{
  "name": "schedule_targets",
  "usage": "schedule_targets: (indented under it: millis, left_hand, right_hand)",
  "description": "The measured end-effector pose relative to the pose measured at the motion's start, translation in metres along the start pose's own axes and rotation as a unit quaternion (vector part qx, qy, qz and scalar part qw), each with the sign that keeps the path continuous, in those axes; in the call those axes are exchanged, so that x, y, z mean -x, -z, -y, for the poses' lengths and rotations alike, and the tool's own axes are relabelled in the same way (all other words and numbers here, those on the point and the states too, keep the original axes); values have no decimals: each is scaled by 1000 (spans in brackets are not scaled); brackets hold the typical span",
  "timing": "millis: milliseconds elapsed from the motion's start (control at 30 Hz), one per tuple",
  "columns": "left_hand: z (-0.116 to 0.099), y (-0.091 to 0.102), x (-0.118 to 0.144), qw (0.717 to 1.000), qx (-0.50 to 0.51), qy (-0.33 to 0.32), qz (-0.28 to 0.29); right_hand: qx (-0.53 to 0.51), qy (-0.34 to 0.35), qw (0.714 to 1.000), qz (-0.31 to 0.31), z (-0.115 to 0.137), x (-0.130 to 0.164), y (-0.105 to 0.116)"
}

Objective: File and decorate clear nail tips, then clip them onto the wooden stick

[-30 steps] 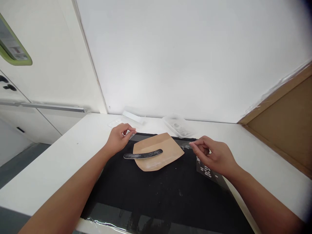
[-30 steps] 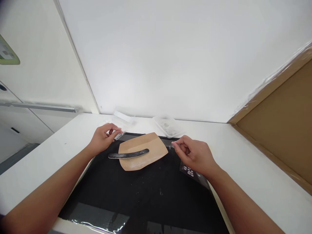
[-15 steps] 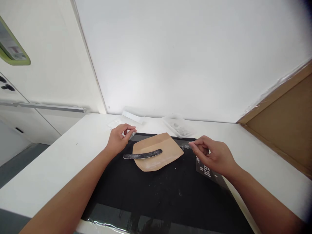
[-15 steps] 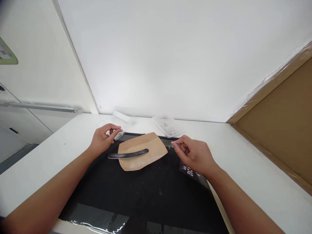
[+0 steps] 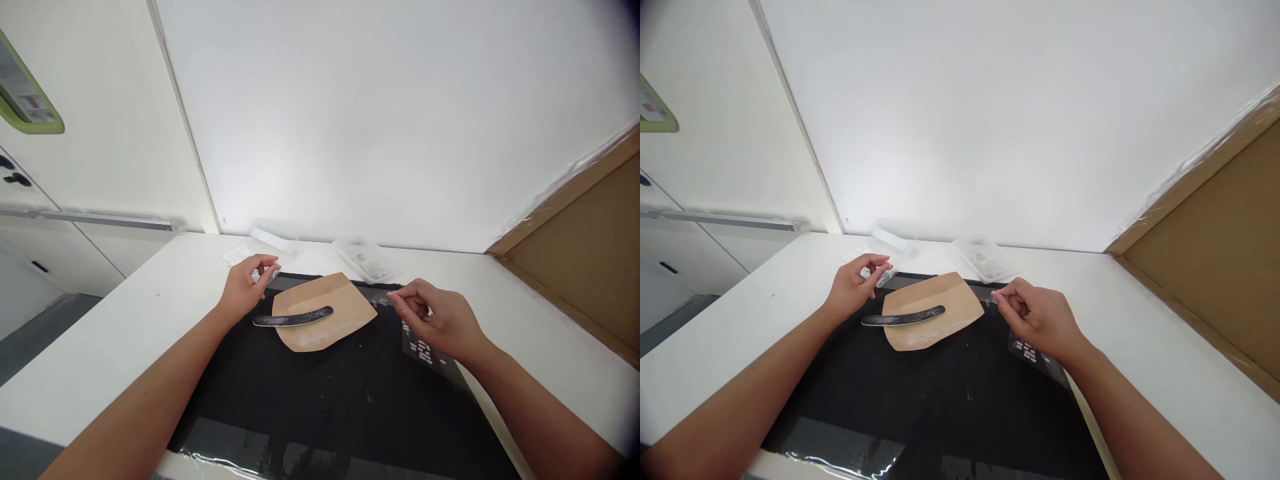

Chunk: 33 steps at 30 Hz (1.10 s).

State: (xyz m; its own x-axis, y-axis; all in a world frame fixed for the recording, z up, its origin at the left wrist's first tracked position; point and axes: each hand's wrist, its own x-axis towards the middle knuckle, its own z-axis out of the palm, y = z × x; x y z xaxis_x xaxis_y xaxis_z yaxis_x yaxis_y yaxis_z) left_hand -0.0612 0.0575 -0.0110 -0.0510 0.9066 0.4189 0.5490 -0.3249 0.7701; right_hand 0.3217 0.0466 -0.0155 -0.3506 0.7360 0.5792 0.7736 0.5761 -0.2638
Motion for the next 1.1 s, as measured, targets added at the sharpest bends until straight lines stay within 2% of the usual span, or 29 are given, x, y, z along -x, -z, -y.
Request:
schedule_targets:
  millis: [400,667,900,1100]
  left_hand:
    - [-4,-1,0,1000,-8,-18,16]
    - [-5,-3,4,995,-52,-84,13]
    - [1,5,-2,988,-107,-108,-32]
    - [26,17,-17,981,-145,-96,-90]
  right_hand:
    - [0,-4,1000,1,0,1,0]
    - [-1,-6,1000,-1,-2,2,-2]
    - [0,-5,1000,1,-1,0,-1]
    - [0,-9,1000,2,-1,0,0]
